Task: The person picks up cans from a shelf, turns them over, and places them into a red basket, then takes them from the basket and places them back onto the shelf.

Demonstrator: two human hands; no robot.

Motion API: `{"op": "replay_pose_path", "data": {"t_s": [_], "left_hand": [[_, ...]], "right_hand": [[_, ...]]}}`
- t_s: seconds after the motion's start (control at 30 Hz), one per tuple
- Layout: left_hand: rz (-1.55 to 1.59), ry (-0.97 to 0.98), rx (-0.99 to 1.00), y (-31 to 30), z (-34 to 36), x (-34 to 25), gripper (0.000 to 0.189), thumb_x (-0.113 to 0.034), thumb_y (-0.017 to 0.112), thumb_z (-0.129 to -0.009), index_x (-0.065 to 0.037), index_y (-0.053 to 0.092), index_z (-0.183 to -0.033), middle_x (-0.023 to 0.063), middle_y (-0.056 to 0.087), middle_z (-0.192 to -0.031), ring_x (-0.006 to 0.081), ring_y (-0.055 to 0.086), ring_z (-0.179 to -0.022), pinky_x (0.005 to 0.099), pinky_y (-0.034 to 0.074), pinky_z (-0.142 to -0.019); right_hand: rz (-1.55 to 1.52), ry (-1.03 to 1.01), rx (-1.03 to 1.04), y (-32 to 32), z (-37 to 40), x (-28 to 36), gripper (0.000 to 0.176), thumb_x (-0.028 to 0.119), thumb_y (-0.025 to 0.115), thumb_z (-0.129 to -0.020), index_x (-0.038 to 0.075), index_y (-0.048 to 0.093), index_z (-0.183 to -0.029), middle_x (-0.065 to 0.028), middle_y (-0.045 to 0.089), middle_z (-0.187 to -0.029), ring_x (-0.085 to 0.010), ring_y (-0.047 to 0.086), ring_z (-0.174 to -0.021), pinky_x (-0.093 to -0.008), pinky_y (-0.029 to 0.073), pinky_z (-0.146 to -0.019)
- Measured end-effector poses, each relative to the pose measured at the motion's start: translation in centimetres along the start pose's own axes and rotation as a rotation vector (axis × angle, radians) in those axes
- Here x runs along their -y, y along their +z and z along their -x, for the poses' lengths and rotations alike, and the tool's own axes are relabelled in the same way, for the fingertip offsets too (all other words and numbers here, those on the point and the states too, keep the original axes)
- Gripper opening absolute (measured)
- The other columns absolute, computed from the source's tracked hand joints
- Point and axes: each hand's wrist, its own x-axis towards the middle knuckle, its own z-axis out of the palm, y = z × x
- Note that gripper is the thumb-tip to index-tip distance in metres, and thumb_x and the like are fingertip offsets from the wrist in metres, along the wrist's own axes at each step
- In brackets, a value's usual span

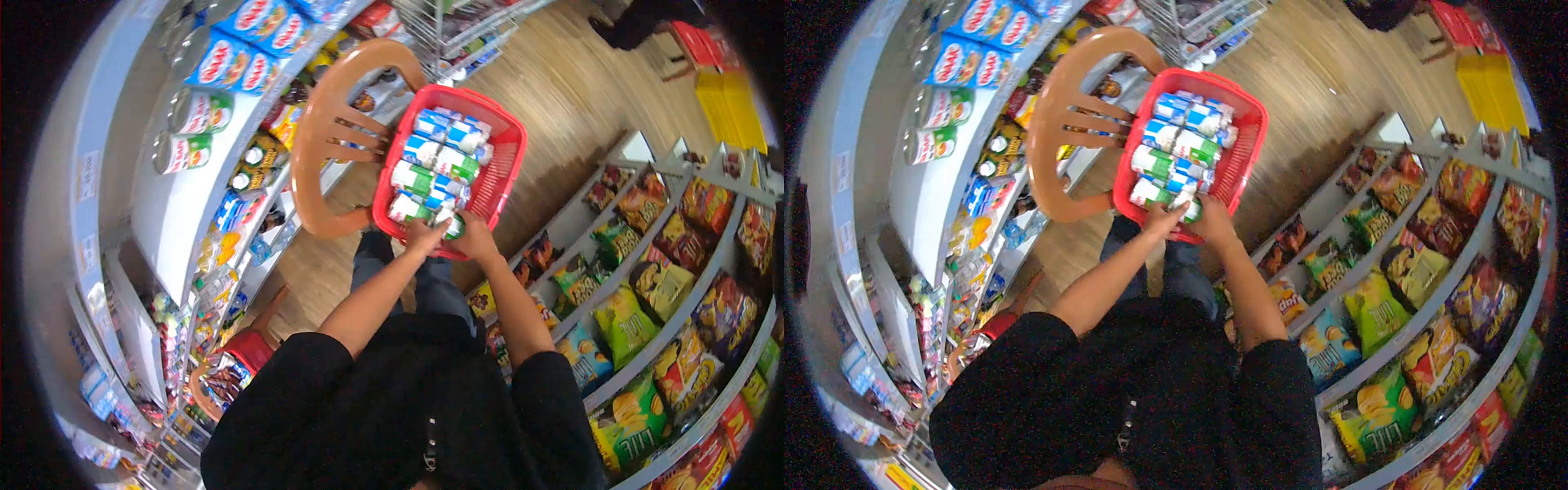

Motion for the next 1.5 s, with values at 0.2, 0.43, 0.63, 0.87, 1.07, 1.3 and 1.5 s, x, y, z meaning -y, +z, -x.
{"op": "replay_pose_path", "data": {"t_s": [0.2, 0.43, 0.63, 0.87, 1.07, 1.3, 1.5], "left_hand": [[0.097, -0.007, 0.296, -2.9, 3.4, -1.0, 0.080, -0.057, 0.080, -0.079, -0.003, 0.054, -0.132, 0.0110, 0.067, -0.106, 0.0209, 0.069, -0.089, 0.0351, 0.057, -0.066], [0.299, 0.282, 0.486, -10.6, 11.9, -5.9, 0.074, -0.030, 0.085, -0.082, -0.013, 0.048, -0.144, 0.0050, 0.061, -0.124, 0.0155, 0.060, -0.111, 0.0313, 0.053, -0.082], [0.505, 0.349, 0.424, -16.4, 16.7, -8.6, 0.064, -0.023, 0.080, -0.088, -0.009, 0.049, -0.141, 0.0065, 0.062, -0.125, 0.0191, 0.063, -0.112, 0.0373, 0.055, -0.090], [0.570, 0.458, 0.233, -21.9, 18.7, -10.3, 0.057, -0.026, 0.081, -0.087, -0.005, 0.055, -0.133, 0.0057, 0.065, -0.119, 0.0158, 0.064, -0.105, 0.0327, 0.054, -0.090], [0.742, 0.687, 0.097, -26.0, 19.6, -11.2, 0.049, -0.023, 0.083, -0.084, -0.002, 0.061, -0.124, 0.0084, 0.068, -0.114, 0.0165, 0.066, -0.101, 0.0314, 0.054, -0.087], [0.332, 0.882, -0.337, -31.4, 20.5, -13.4, 0.062, -0.018, 0.089, -0.077, 0.002, 0.055, -0.124, 0.0125, 0.068, -0.115, 0.0196, 0.067, -0.104, 0.0342, 0.054, -0.091], [0.223, 1.057, -0.564, -35.2, 21.0, -16.0, 0.078, -0.031, 0.096, -0.064, 0.006, 0.053, -0.117, 0.0197, 0.065, -0.112, 0.0268, 0.066, -0.103, 0.0378, 0.053, -0.089]], "right_hand": [[-0.121, -0.006, -0.025, -2.6, 2.8, 4.1, 0.080, 0.019, 0.089, -0.059, -0.001, 0.058, -0.130, -0.0212, 0.068, -0.115, -0.0362, 0.065, -0.110, -0.0403, 0.050, -0.097], [-0.591, 0.071, 0.110, -3.9, 6.1, 11.3, 0.078, 0.023, 0.089, -0.073, -0.006, 0.051, -0.135, -0.0204, 0.064, -0.125, -0.0266, 0.062, -0.116, -0.0382, 0.049, -0.099], [-0.792, 0.031, 0.167, -5.4, 5.6, 19.4, 0.077, 0.024, 0.086, -0.081, -0.001, 0.043, -0.139, -0.0193, 0.061, -0.125, -0.0269, 0.060, -0.116, -0.0392, 0.050, -0.099], [-0.798, -0.137, 0.173, -4.1, 3.2, 25.7, 0.071, 0.023, 0.085, -0.082, 0.000, 0.044, -0.136, -0.0194, 0.060, -0.125, -0.0260, 0.059, -0.118, -0.0378, 0.050, -0.098], [-0.611, -0.306, 0.147, -2.7, 2.1, 31.1, 0.083, 0.023, 0.091, -0.073, -0.001, 0.046, -0.138, -0.0165, 0.058, -0.128, -0.0246, 0.057, -0.120, -0.0381, 0.045, -0.104], [-0.178, -0.617, -0.214, -0.2, 0.1, 39.1, 0.085, 0.012, 0.089, -0.065, -0.002, 0.047, -0.138, -0.0230, 0.053, -0.123, -0.0387, 0.051, -0.120, -0.0451, 0.042, -0.105], [-0.317, -0.658, -0.293, 1.9, -2.5, 42.2, 0.086, 0.008, 0.085, -0.070, -0.003, 0.038, -0.141, -0.0257, 0.052, -0.132, -0.0414, 0.055, -0.123, -0.0450, 0.045, -0.102]]}}
